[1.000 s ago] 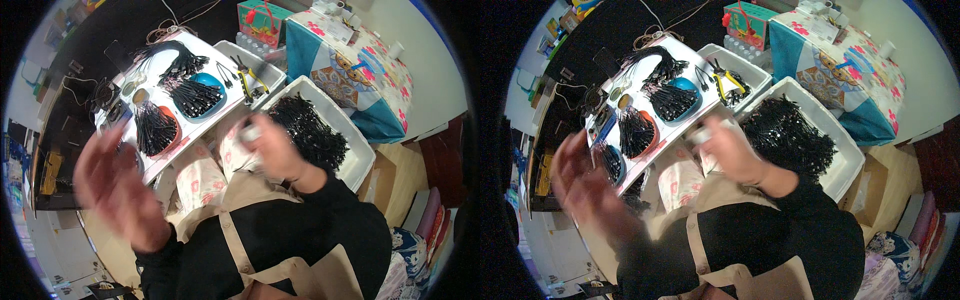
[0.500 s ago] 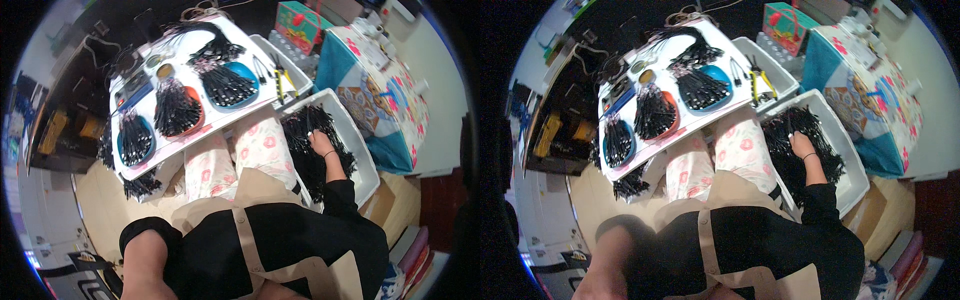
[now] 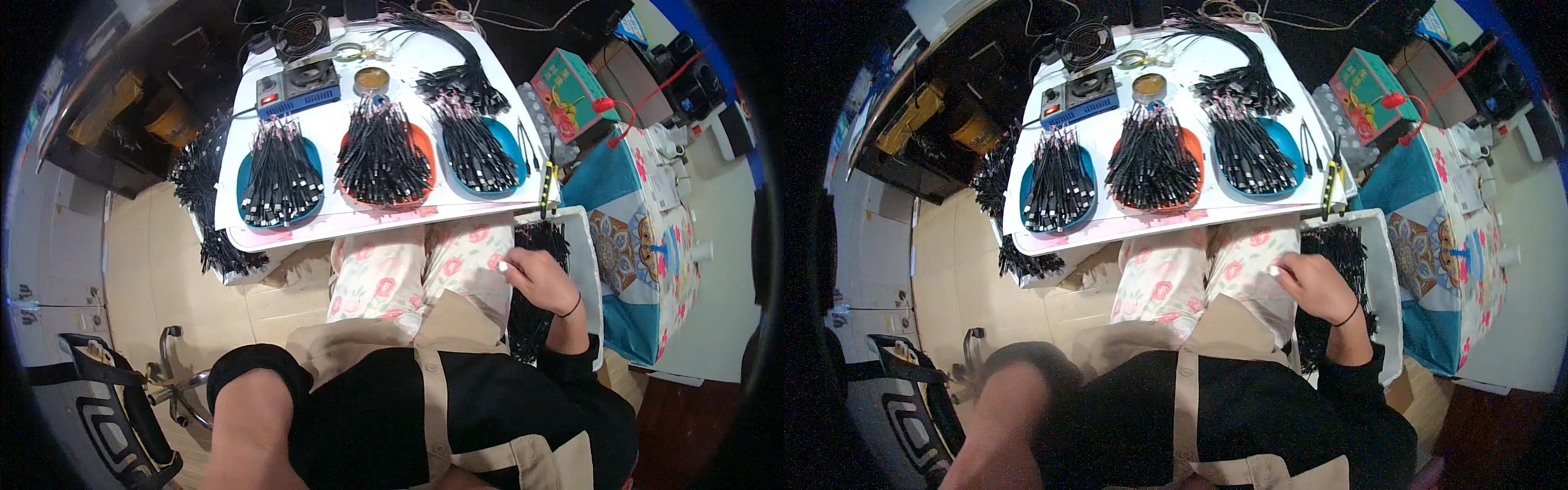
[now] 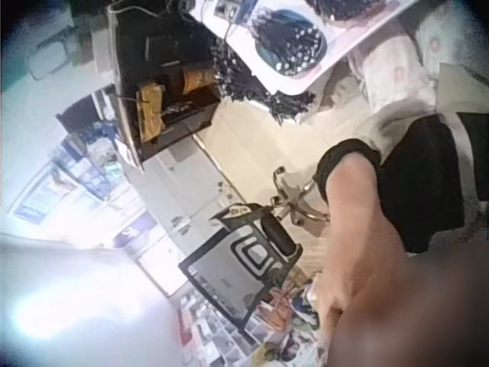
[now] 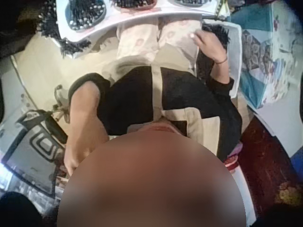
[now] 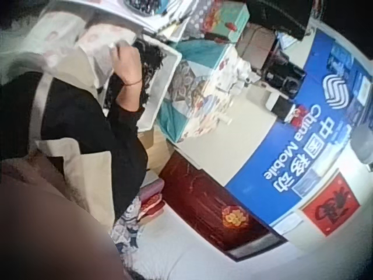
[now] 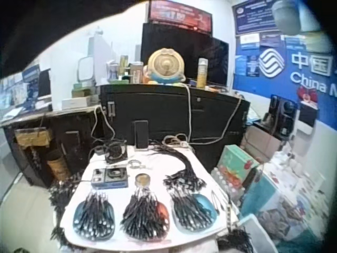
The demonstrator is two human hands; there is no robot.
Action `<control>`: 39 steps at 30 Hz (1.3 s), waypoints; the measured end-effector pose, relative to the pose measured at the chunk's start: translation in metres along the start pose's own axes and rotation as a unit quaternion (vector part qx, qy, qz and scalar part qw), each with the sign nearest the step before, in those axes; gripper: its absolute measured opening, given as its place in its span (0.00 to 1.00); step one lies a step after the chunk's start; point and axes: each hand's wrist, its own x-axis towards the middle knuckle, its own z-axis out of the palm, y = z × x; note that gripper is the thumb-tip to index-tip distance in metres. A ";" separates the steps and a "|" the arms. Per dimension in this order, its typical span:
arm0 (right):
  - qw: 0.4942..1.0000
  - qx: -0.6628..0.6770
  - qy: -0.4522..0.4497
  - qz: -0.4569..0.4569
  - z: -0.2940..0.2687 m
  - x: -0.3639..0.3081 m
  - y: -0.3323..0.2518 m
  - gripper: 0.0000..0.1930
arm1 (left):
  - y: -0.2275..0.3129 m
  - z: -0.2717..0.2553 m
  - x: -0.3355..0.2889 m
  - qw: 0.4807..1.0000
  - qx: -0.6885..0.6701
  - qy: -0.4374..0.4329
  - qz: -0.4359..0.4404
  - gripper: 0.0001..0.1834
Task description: The person sits on the floor and repeatedly picks black wires from trays, attaches small white cylindrical components to the wire ends, and places the assembled units into a white bin. The person handles wires and components by hand throughout the clip.
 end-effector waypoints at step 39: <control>0.919 0.232 0.202 -0.247 0.030 0.184 -0.191 0.07 | 0.043 0.012 -0.038 0.976 0.066 -0.156 0.134 0.16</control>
